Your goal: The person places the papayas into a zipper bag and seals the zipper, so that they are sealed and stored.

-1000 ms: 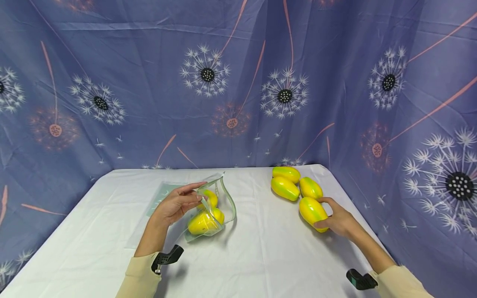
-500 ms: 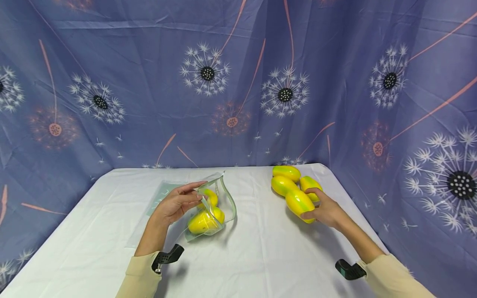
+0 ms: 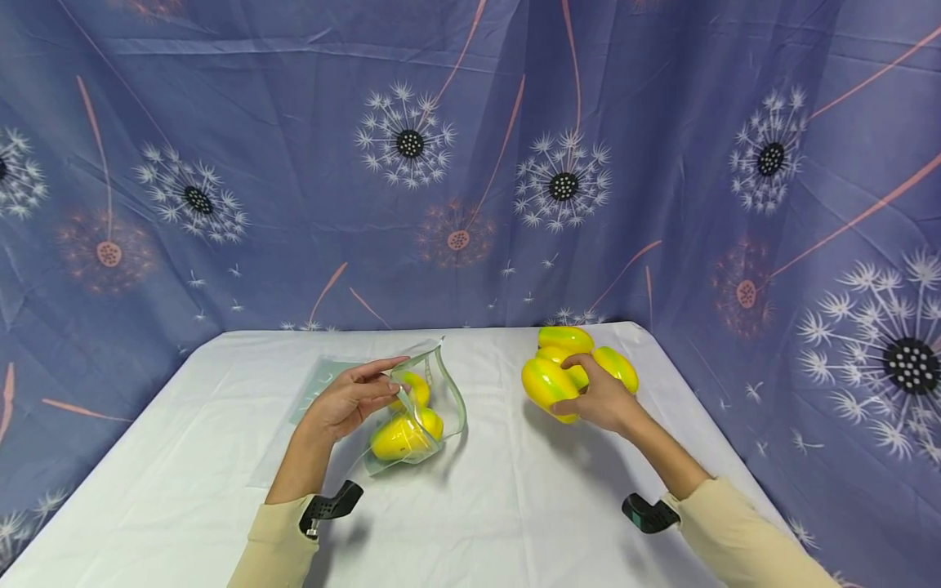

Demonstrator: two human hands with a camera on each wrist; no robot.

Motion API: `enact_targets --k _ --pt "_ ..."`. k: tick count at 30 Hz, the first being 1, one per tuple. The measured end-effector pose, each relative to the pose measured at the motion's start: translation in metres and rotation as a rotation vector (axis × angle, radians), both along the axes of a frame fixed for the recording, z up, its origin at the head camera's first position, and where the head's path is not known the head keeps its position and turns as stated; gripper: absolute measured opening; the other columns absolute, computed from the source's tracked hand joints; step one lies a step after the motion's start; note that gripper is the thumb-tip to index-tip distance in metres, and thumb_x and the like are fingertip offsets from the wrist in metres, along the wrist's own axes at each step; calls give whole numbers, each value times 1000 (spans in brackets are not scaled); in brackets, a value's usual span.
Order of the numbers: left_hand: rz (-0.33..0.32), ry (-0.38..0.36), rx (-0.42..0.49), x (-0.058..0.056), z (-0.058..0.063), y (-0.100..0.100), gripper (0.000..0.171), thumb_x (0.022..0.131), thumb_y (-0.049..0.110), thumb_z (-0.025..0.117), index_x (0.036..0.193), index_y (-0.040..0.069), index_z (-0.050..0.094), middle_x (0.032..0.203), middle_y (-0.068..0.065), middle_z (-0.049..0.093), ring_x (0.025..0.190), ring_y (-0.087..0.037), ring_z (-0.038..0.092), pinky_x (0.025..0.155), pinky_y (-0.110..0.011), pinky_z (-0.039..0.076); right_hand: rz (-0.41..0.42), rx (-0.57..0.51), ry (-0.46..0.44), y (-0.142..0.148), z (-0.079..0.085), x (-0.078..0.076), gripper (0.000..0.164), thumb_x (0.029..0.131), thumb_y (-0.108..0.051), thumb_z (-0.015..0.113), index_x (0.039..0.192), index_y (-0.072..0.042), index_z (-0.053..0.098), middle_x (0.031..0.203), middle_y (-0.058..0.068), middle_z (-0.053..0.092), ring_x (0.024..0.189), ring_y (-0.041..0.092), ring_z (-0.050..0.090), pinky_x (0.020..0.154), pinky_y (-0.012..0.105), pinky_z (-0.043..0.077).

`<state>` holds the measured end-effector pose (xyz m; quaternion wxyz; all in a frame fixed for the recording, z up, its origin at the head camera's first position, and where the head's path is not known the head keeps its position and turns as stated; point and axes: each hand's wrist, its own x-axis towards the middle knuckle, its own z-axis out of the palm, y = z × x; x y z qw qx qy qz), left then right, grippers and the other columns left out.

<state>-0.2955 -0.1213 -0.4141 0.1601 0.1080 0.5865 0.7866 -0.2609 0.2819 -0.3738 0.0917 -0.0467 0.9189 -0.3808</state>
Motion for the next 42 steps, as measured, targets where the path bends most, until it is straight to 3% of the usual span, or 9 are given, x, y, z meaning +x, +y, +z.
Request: enact_targets --k 9,18,24,42 --pt "-1 -5 7 -1 -1 -1 57 93 -9 61 148 -3 48 81 0 60 92 -15 68 91 -28 58 37 -18 -10 -36 7 -11 80 82 -31 85 147 -13 41 111 16 69 85 22 67 77 39 58" --pt "14 2 -12 -2 -3 -1 56 93 -9 61 147 -3 50 83 0 59 90 -15 67 91 -28 58 73 -63 -22 -72 14 -19 74 82 -31 85 145 -21 48 97 11 71 85 27 68 74 36 56" --pt "18 -1 -18 -3 -4 0 55 93 -9 62 146 -3 51 82 0 60 90 -15 68 92 -29 58 89 -91 -16 -92 16 -22 72 81 -30 86 143 -22 49 100 10 73 84 20 68 74 36 57" --pt "25 -11 -6 -2 -2 2 55 94 -9 59 147 -3 49 81 1 61 91 -15 68 92 -28 58 161 -93 -55 -108 21 -22 58 81 -22 86 130 -13 57 115 15 68 94 22 67 74 36 59"
